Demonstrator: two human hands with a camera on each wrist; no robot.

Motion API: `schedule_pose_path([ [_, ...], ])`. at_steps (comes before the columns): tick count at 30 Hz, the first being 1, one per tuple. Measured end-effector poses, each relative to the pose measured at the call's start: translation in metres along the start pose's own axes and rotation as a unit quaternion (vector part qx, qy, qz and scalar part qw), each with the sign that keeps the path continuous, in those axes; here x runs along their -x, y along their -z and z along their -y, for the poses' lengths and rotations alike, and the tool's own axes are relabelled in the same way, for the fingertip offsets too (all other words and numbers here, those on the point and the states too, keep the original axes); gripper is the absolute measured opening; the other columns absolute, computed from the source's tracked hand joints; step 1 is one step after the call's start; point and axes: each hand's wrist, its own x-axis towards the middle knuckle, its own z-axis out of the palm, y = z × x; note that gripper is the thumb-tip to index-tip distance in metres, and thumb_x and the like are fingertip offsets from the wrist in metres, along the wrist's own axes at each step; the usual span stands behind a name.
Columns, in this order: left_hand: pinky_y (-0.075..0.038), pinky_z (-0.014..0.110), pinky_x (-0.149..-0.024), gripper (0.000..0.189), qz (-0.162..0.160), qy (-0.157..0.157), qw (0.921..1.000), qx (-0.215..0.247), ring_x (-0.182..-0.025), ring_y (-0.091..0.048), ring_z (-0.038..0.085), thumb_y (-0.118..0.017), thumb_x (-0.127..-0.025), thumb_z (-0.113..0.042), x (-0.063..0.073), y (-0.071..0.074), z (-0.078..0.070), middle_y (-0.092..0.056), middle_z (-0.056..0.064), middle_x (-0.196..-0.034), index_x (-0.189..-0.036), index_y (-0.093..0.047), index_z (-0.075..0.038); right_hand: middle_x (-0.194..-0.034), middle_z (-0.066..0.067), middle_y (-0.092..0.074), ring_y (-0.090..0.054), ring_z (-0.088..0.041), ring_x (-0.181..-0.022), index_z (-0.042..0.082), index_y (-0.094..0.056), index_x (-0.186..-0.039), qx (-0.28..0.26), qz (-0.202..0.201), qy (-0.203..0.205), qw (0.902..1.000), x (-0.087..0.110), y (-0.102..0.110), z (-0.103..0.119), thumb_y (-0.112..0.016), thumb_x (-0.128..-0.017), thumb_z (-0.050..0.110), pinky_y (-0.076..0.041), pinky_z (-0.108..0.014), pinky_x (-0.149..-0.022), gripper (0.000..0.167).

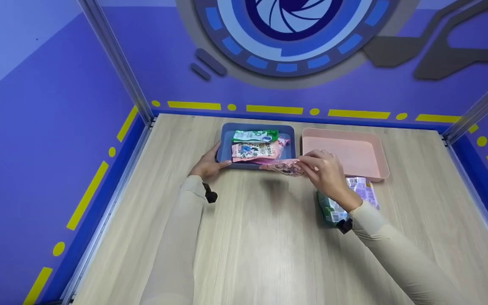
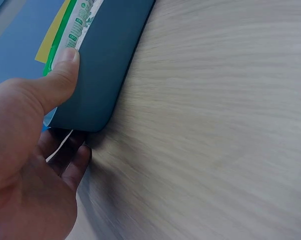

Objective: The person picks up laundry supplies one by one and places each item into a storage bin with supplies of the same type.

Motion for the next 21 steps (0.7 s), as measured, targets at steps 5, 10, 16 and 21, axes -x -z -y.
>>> schedule_pose_path([
  [5,-0.011,0.049,-0.127,0.094,0.000,0.007,1.0000,-0.005,-0.158,-0.007,0.029,-0.071,-0.098,-0.038,0.000,0.000,-0.001,-0.010,0.006,-0.173,-0.167,-0.008,-0.030,-0.090,-0.007,-0.074,-0.066,-0.027,-0.079,0.008,-0.082,-0.102,-0.013,-0.004,0.001,0.9999,-0.005,-0.006,0.000,-0.078,-0.094,0.016,-0.043,-0.039,-0.067,0.013],
  [10,-0.013,0.048,-0.127,0.093,0.000,-0.010,0.9995,-0.029,-0.158,-0.010,0.029,-0.069,-0.099,-0.039,0.002,0.001,-0.002,-0.012,0.008,-0.172,-0.167,-0.007,-0.028,-0.087,-0.007,-0.073,-0.066,-0.023,-0.073,0.007,-0.082,-0.100,-0.026,-0.014,-0.001,0.9996,-0.008,-0.009,0.000,-0.078,-0.093,0.014,-0.050,-0.041,-0.065,0.011],
  [16,-0.014,0.048,-0.127,0.094,0.000,-0.008,0.9995,-0.029,-0.158,-0.010,0.029,-0.070,-0.098,-0.039,0.001,0.001,-0.001,-0.012,0.008,-0.172,-0.167,-0.007,-0.028,-0.086,-0.007,-0.074,-0.067,-0.019,-0.067,0.005,-0.082,-0.103,-0.036,-0.016,-0.019,0.9990,-0.013,-0.012,0.000,-0.076,-0.094,0.013,-0.054,-0.039,-0.057,0.013],
  [21,-0.013,0.047,-0.127,0.094,0.000,-0.002,0.9997,-0.023,-0.158,-0.009,0.028,-0.070,-0.098,-0.039,0.000,0.000,0.000,-0.012,0.007,-0.172,-0.167,-0.007,-0.030,-0.083,-0.009,-0.073,-0.063,-0.018,-0.061,0.005,-0.082,-0.104,-0.035,-0.014,-0.032,0.9988,-0.017,-0.016,0.000,-0.073,-0.096,0.012,-0.052,-0.035,-0.053,0.013],
])
